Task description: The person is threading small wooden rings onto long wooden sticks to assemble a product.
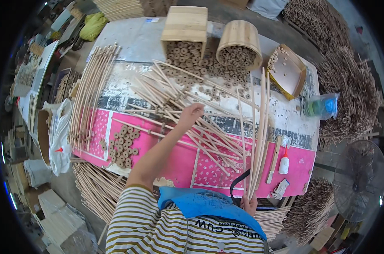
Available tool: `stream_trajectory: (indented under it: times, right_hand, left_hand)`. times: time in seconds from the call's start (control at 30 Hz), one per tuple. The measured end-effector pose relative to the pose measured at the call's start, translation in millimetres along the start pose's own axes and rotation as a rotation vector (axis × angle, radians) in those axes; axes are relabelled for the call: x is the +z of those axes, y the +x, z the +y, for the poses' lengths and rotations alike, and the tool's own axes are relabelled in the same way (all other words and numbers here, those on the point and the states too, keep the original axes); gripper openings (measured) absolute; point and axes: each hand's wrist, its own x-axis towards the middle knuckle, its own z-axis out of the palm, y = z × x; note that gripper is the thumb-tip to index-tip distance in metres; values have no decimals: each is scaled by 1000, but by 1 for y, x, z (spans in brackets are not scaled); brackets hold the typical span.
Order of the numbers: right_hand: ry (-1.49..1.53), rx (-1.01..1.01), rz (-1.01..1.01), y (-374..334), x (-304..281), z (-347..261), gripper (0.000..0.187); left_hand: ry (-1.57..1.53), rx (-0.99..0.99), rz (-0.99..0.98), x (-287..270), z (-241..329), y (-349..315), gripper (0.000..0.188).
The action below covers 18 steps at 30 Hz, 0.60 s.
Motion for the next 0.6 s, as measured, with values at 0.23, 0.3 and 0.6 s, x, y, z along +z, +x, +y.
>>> stream_trajectory:
  times: [0.23,0.3,0.6]
  right_hand:
    - [103,25,60,29,5,-17,15]
    - [119,61,40,36,7,-22,15]
    - [138,103,48,54,12,-21,25]
  left_hand:
    - [924,247,3,15,2,113,37]
    - [993,255,-21,13,-14,125,38]
    - [1079,382,-100,7,-21,136,38]
